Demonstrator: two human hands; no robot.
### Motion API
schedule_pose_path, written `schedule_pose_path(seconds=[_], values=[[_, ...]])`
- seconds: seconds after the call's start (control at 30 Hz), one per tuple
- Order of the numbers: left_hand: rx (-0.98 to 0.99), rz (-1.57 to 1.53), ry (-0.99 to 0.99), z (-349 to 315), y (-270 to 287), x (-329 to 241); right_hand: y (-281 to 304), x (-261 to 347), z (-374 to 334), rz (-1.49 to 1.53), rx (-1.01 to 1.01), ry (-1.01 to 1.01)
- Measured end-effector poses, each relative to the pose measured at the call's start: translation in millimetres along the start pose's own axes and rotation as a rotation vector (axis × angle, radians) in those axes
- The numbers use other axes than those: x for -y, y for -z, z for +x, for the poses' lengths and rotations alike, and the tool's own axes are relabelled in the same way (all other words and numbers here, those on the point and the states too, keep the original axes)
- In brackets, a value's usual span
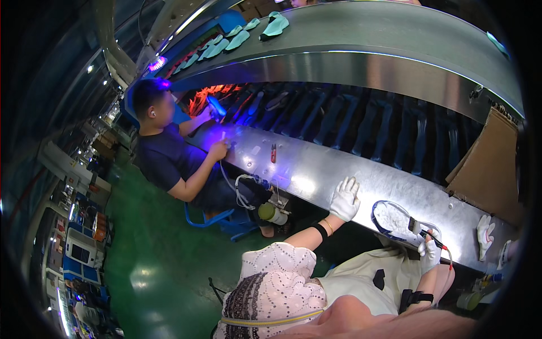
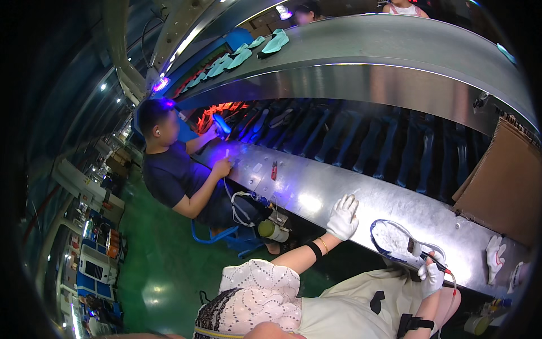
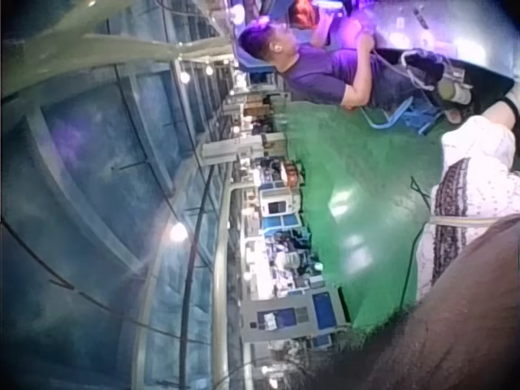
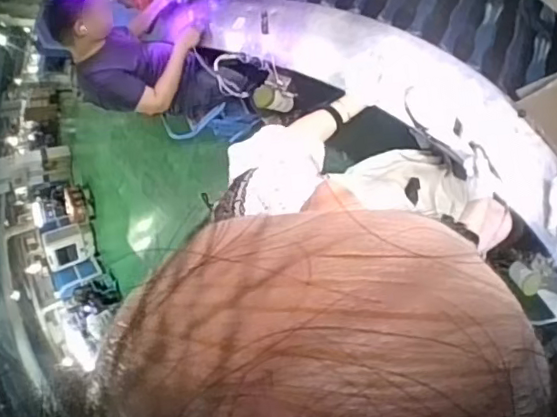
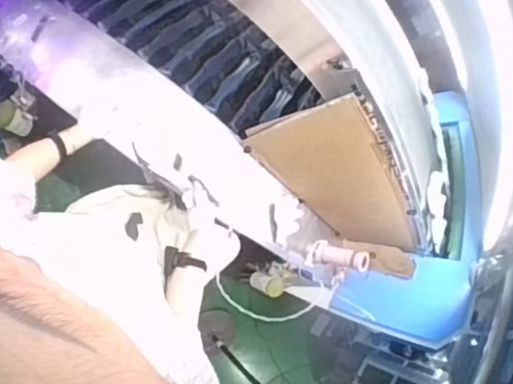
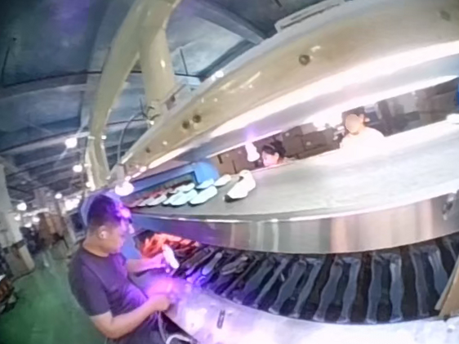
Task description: Applying adhesive or coating to shoe soles using a specialized brush applicator on a production line.
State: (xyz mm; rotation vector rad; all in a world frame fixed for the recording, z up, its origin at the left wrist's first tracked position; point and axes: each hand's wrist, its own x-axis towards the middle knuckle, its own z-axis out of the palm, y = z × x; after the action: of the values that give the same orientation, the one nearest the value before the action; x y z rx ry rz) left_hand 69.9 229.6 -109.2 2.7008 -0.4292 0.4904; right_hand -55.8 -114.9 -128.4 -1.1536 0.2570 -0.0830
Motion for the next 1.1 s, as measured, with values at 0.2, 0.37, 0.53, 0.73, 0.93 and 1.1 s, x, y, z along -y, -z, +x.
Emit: schedule_pose_path(seconds=[0.2,0.37,0.53,0.73,0.93,1.1], values=[[0.026,-0.005,0.007,0.7,0.0,-0.6,0.1,-1.7,1.5,0.006,-0.009,0.024],[0.019,0.002,-0.003,0.2,-0.7,0.0,-2.3,3.0,-1.0,-0.003,-0.002,0.021],[0.036,0.000,0.016,-1.5,-0.4,1.7,-6.2,1.0,-1.0,0.031,0.014,0.030],[0.023,0.002,0.005,-1.1,-2.7,1.2,-6.7,3.4,-3.8,0.046,0.021,0.052],[0.014,0.025,-0.005,-2.1,-5.1,3.2,-3.9,1.6,-2.4,0.033,0.011,0.036],[0.013,0.018,-0.001,-1.8,-5.2,3.3,-5.8,1.7,-2.1,0.026,0.010,0.024]])
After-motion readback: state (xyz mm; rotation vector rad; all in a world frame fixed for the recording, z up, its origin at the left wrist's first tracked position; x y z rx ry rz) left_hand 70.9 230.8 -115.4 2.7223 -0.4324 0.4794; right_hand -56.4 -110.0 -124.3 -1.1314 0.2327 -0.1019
